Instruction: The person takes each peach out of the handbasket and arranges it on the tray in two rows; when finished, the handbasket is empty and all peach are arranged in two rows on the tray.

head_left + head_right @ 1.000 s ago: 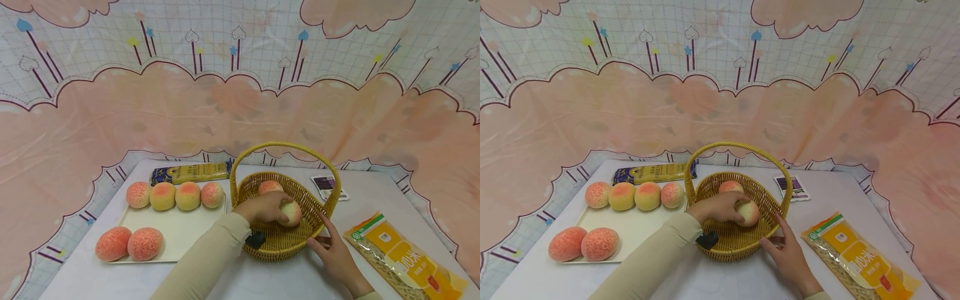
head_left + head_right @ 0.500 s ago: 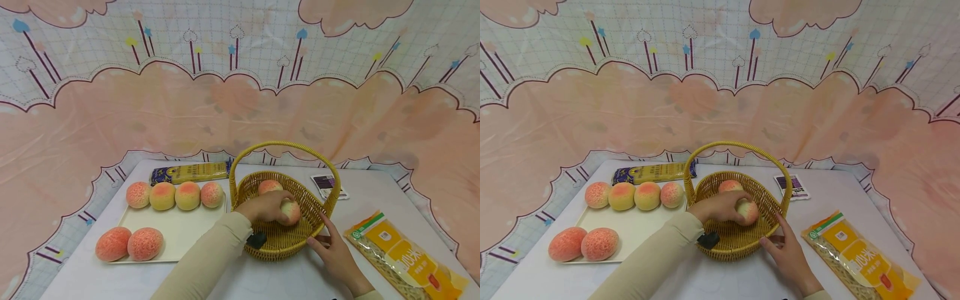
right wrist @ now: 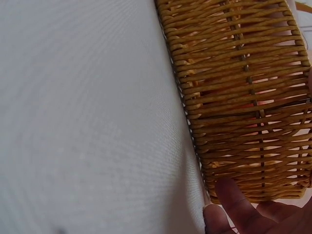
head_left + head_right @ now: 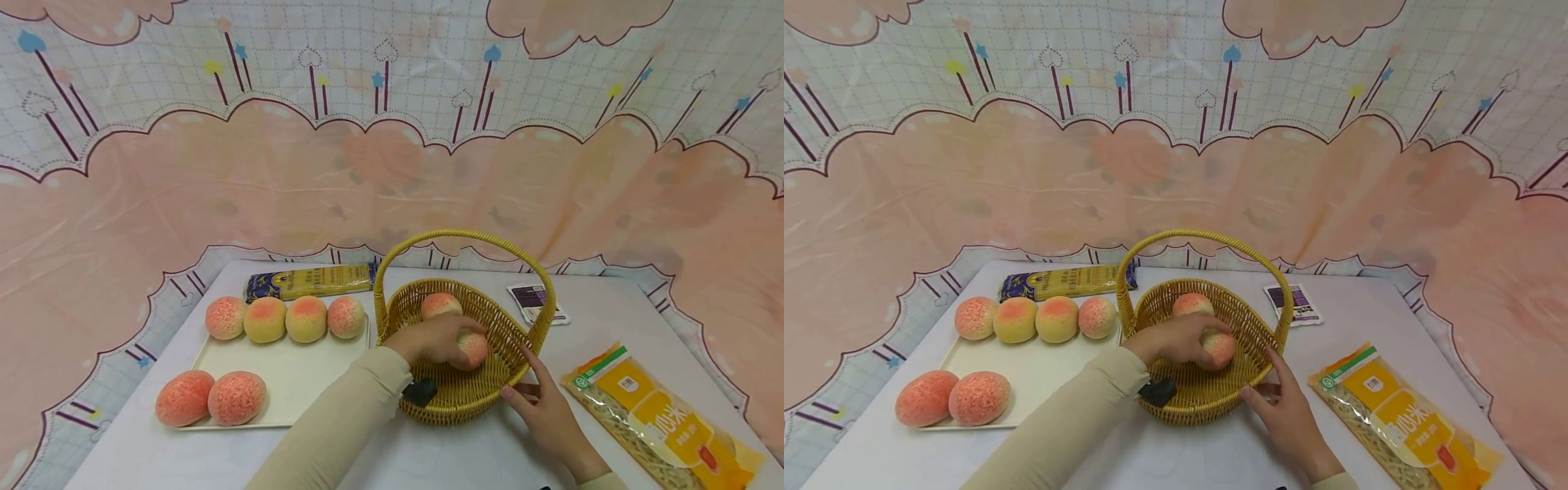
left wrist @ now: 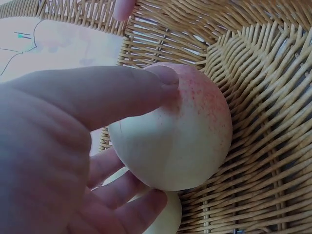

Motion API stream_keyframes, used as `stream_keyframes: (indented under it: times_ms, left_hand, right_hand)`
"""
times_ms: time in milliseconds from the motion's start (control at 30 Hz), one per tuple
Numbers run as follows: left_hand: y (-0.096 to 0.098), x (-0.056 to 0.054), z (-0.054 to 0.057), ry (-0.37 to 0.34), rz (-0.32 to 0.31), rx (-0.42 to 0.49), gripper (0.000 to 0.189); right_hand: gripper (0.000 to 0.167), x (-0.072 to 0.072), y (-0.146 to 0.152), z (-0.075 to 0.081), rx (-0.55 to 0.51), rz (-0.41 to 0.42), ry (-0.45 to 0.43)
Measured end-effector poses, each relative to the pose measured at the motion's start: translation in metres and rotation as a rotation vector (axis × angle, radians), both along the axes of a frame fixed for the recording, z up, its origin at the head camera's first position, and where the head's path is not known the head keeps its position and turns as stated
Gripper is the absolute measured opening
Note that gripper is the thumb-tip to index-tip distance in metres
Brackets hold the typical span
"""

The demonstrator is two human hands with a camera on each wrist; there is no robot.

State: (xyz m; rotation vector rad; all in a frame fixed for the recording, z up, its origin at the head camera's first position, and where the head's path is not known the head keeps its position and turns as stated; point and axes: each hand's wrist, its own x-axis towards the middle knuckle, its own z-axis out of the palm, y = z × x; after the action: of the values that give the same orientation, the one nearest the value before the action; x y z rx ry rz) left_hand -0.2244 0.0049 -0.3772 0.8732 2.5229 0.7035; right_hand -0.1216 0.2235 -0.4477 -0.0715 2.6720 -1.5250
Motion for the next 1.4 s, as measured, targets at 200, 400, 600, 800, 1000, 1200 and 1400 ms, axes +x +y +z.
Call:
stream_keyframes:
  times_ms: [200, 400, 600, 800, 1000, 1200, 1400]
  left_hand:
    - [-0.002, -0.001, 0.0, -0.026, 0.018, 0.02, 0.061]
    - [-0.007, 0.0, -0.001, -0.027, -0.012, 0.024, 0.053]
    - [-0.009, 0.001, 0.0, -0.047, -0.011, 0.008, 0.062]
    - [-0.012, 0.002, -0.002, -0.084, 0.036, 0.044, 0.064]
    - [-0.017, 0.004, 0.001, -0.081, 0.063, 0.074, 0.061]
    - [-0.024, 0.008, 0.007, -0.072, 0.024, 0.119, 0.054]
    - [-0.035, 0.015, 0.017, -0.023, -0.014, 0.148, 0.049]
  right_hand:
    - [0.083, 0.001, -0.001, 0.001, -0.006, 0.008, 0.026]
    - [0.082, 0.001, -0.001, 0.002, -0.004, 0.011, 0.031]
    - [0.083, 0.001, -0.002, 0.002, 0.0, 0.005, 0.02]
    - [0.083, 0.001, -0.002, 0.001, 0.011, -0.002, 0.004]
    - [0.083, 0.0, -0.001, 0.001, 0.012, 0.0, 0.001]
    - [0.084, 0.0, -0.002, 0.002, 0.013, -0.001, -0.004]
    - [0.083, 0.0, -0.002, 0.002, 0.022, -0.002, 0.003]
